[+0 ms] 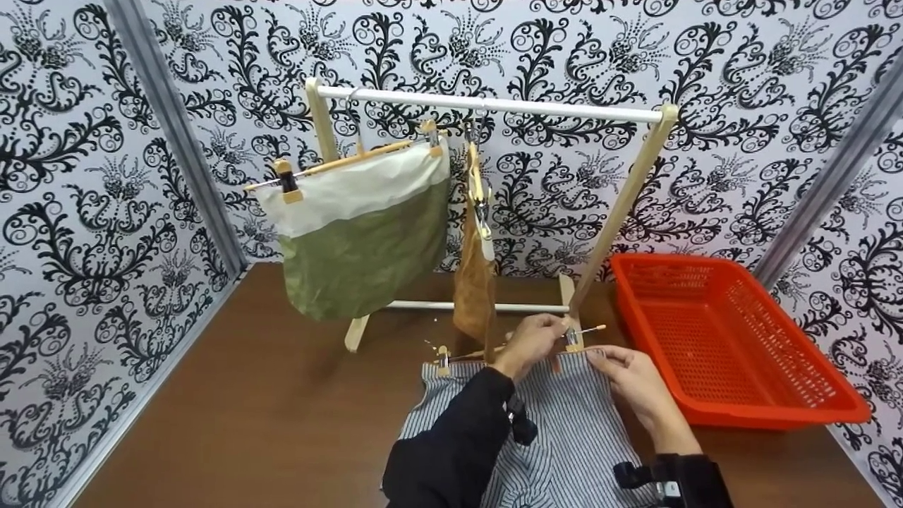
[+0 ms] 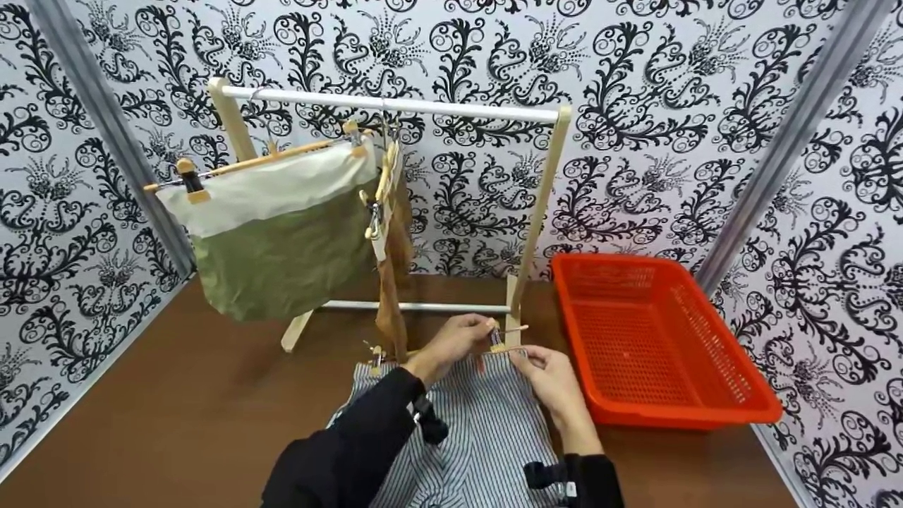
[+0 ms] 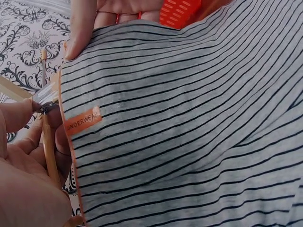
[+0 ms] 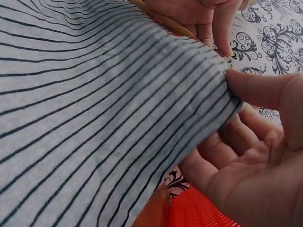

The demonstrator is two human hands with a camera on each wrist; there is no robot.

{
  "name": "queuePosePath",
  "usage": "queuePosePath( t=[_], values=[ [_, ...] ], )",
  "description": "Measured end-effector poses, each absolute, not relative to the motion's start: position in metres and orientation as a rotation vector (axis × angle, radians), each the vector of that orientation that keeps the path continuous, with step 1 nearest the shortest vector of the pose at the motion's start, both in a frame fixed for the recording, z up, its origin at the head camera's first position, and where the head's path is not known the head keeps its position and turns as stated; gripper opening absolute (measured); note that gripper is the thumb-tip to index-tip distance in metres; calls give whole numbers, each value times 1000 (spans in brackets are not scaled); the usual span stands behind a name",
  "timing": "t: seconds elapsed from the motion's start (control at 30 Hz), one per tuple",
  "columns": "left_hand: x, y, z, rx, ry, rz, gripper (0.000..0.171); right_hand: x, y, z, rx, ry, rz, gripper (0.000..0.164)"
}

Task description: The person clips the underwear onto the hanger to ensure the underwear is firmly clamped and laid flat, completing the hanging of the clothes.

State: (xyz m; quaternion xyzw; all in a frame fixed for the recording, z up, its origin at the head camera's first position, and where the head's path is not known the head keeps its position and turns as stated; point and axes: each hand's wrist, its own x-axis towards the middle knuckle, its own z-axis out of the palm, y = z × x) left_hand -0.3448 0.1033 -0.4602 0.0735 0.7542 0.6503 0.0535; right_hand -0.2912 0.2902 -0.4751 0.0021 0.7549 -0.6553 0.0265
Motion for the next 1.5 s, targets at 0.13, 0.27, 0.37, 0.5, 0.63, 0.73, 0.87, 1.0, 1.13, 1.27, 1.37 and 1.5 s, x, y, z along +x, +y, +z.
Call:
queuePosePath(
  t=[0.13, 0.27, 0.37, 0.5, 0.63, 0.73, 0.87, 1.0, 1.13, 1.27, 1.37, 1.5],
  values=[
    [-343, 104, -459, 195, 2297, 1967, 23, -290, 289, -473, 32, 2389, -1994, 38],
    [-343, 104, -459, 194, 2294, 1972, 23, -290, 290, -473, 27, 2480, -1915, 39],
    [-342, 104, -459, 219, 2290, 1976, 23, -290, 290, -474, 26, 2521, -1883, 39],
    [-343, 103, -458, 221, 2319, 1970, 23, -292, 290, -473, 1, 2565, -1827, 40],
    [-345, 105, -456, 204, 2369, 1962, 21, -291, 292, -470, -11, 2581, -1787, 40],
    [-345, 107, -455, 215, 2369, 1971, 21, -289, 292, -470, -8, 2556, -1813, 39],
    [-343, 107, -456, 217, 2310, 1991, 20, -288, 291, -470, -8, 2541, -1854, 38],
    [-343, 104, -458, 192, 2289, 1987, 20, -288, 286, -469, -20, 2546, -1871, 38],
    [-344, 102, -458, 188, 2304, 1976, 17, -289, 282, -470, -48, 2566, -1870, 36],
    [-346, 102, -459, 205, 2326, 1944, 18, -289, 284, -472, -54, 2606, -1847, 34],
    [-346, 101, -458, 221, 2378, 1912, 21, -290, 283, -473, -56, 2614, -1835, 36],
    [-346, 103, -459, 223, 2418, 1883, 18, -290, 284, -474, -52, 2610, -1843, 38]
  ],
)
